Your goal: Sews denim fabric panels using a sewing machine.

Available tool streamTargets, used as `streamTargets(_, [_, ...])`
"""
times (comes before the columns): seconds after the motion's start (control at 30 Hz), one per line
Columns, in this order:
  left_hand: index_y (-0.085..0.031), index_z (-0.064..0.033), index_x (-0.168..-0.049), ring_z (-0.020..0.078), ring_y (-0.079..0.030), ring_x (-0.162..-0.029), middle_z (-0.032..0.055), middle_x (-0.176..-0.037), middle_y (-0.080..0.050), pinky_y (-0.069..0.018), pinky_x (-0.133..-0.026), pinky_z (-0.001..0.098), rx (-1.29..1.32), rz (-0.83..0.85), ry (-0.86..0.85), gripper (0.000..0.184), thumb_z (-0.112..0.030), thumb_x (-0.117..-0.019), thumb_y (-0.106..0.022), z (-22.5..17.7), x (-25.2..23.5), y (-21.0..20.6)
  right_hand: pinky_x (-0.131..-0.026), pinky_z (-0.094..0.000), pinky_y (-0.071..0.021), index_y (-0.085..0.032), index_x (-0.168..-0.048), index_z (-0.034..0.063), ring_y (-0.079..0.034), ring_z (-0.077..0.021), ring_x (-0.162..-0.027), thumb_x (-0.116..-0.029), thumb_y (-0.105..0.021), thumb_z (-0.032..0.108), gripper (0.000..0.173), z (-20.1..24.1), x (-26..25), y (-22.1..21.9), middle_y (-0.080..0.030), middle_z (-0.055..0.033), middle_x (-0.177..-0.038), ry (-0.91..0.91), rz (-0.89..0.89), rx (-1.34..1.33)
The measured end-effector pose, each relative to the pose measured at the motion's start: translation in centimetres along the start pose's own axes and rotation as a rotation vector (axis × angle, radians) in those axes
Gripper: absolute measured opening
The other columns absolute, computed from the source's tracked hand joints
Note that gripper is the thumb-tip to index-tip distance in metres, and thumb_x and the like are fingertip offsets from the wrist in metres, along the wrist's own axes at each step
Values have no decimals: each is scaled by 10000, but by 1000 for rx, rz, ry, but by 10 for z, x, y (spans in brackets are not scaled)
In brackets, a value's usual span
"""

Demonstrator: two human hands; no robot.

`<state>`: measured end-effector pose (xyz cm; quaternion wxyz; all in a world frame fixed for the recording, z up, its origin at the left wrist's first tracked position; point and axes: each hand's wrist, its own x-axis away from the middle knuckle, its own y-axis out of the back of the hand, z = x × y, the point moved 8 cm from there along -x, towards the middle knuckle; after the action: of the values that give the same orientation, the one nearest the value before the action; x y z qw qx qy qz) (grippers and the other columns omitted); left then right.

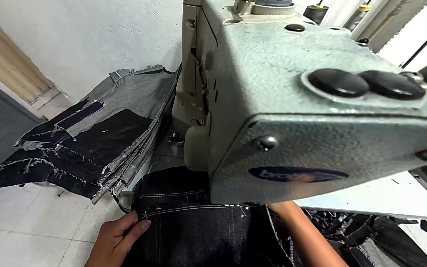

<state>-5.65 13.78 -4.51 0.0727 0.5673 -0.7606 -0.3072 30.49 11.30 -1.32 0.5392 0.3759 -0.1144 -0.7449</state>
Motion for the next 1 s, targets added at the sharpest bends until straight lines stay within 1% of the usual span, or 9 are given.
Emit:
streamTargets(0.3, [-536, -115, -680, -70, -400, -463, -96, -519, -423, -337, -459, 136, 44, -30, -12, 451, -424, -1003, -593, 8, -2, 0, -845, -364, -537, -708, -1004, -25, -688, -171, -895, -924, -627, 299, 343, 4, 4, 8, -715, -141, -902, 3, 4, 82])
streamTargets(0.4, [-599, -58, -752, 19, -477, -442, -24, -516, -491, -403, -444, 209, -154, -4, 19, 467, -441, -1015, -551, -5, -1, 2, -773, -392, -557, -714, -979, -11, -689, -176, -830, -926, -615, 417, 443, 5, 4, 12, -710, -124, -855, 46, 20, 127])
streamTargets(0.5, [-650, 46, -952, 323, -632, -535, 148, -621, -609, -514, -510, 529, -490, 60, 128, 465, -405, -1024, -563, -42, 6, 8, -908, -409, -568, -611, -1250, -22, -671, -168, -1062, -902, -600, 672, 776, 8, 18, 29, -690, -129, -1116, -38, 90, 58])
streamTargets(0.53, [-648, 57, -973, 349, -636, -548, 159, -630, -612, -513, -517, 556, -535, 55, 118, 447, -386, -1013, -594, -57, 10, 9, -928, -398, -574, -519, -1343, -38, -647, -168, -1142, -853, -644, 707, 899, 17, 27, 36, -652, -140, -1217, -96, 122, -5])
streamTargets(0.6, [-663, 68, -976, 342, -649, -576, 164, -656, -632, -535, -541, 549, -506, 76, 72, 404, -335, -990, -651, -86, 17, 1, -988, -458, -553, -315, -1480, -125, -572, -277, -1293, -776, -749, 671, 1148, 45, 52, 46, -532, -261, -1409, -194, 232, -144])
streamTargets(0.7, [-693, 44, -1012, 336, -703, -662, 175, -740, -692, -577, -614, 546, -304, 252, 42, 334, -288, -982, -673, -116, 27, -40, -1126, -530, -428, -192, -1522, -175, -438, -433, -1412, -755, -848, 511, 1221, 63, 96, 30, -351, -396, -1520, -290, 328, -242])
streamTargets(0.77, [-661, 55, -1137, 308, -712, -704, 163, -807, -716, -582, -664, 524, -126, 355, 98, 367, -284, -997, -657, -119, 32, -74, -1164, -443, -399, -218, -1512, -180, -464, -369, -1402, -804, -843, 394, 1104, 48, 120, 9, -390, -377, -1504, -379, 276, -284])
streamTargets(0.87, [-476, 110, -1319, 250, -742, -926, 163, -1014, -743, -595, -869, 465, 189, 335, 261, 509, -262, -1010, -635, -110, 29, -111, -1056, -353, -493, -426, -1436, -127, -621, -179, -1212, -900, -740, 215, 708, 15, 137, -18, -611, -237, -1328, -499, 167, -345])
streamTargets(1.0, [-344, 63, -1284, 141, -703, -808, 74, -873, -660, -608, -779, 352, 531, 52, 401, 632, -294, -928, -725, -98, 12, -131, -889, -205, -561, -647, -1194, -32, -675, 22, -931, -931, -624, 84, 288, -17, 137, -29, -731, -3, -1015, -544, 3, -538])
